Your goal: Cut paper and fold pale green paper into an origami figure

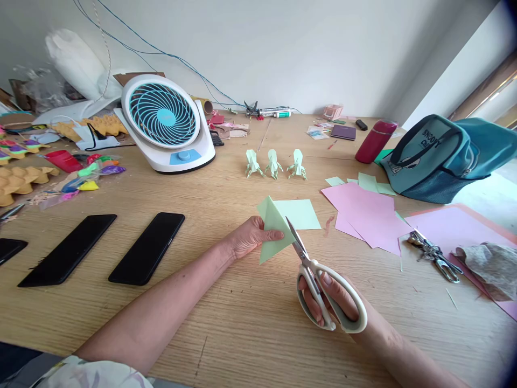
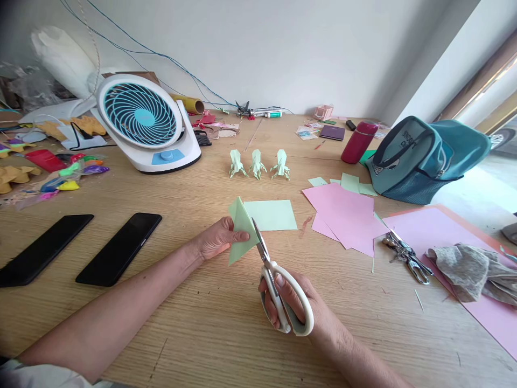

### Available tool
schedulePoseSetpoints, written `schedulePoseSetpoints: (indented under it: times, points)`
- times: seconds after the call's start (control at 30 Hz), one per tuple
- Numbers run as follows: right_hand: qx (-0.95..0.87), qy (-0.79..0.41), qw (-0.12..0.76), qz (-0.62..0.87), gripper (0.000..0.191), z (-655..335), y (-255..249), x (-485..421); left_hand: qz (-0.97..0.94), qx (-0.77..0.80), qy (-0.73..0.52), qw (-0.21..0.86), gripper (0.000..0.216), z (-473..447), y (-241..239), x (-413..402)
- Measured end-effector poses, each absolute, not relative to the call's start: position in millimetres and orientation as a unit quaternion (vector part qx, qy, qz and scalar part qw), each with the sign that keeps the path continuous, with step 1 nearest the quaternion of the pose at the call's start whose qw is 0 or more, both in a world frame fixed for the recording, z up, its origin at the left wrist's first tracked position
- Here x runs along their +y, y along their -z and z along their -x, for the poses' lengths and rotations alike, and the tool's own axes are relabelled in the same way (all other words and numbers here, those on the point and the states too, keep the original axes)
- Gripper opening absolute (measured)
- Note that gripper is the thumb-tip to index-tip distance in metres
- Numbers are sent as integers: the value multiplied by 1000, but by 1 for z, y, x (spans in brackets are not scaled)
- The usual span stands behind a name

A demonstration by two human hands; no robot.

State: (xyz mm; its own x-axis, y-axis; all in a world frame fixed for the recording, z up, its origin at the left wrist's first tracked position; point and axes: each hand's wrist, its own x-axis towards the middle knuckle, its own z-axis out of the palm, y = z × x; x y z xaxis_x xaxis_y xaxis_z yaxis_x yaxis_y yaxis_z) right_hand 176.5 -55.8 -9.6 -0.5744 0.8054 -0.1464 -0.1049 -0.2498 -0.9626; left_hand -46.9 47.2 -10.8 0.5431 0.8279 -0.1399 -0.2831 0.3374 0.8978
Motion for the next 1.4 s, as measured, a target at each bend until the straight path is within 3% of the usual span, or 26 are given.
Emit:
schedulePoseSetpoints:
  times: [0.47, 0.73, 1.4]
  points:
    - [-548, -688, 312, 360, 50, -172, -1, -56, -427, 317, -362, 766, 33, 50, 10, 48]
    - [-554, -686, 307, 358, 50, -171, -8, -58, -350, 293, -459, 762, 29, 53, 14, 54]
    - [-567, -675, 319, 348, 46, -171, 3, -58, -376, 292, -426, 769, 27, 49, 15, 49]
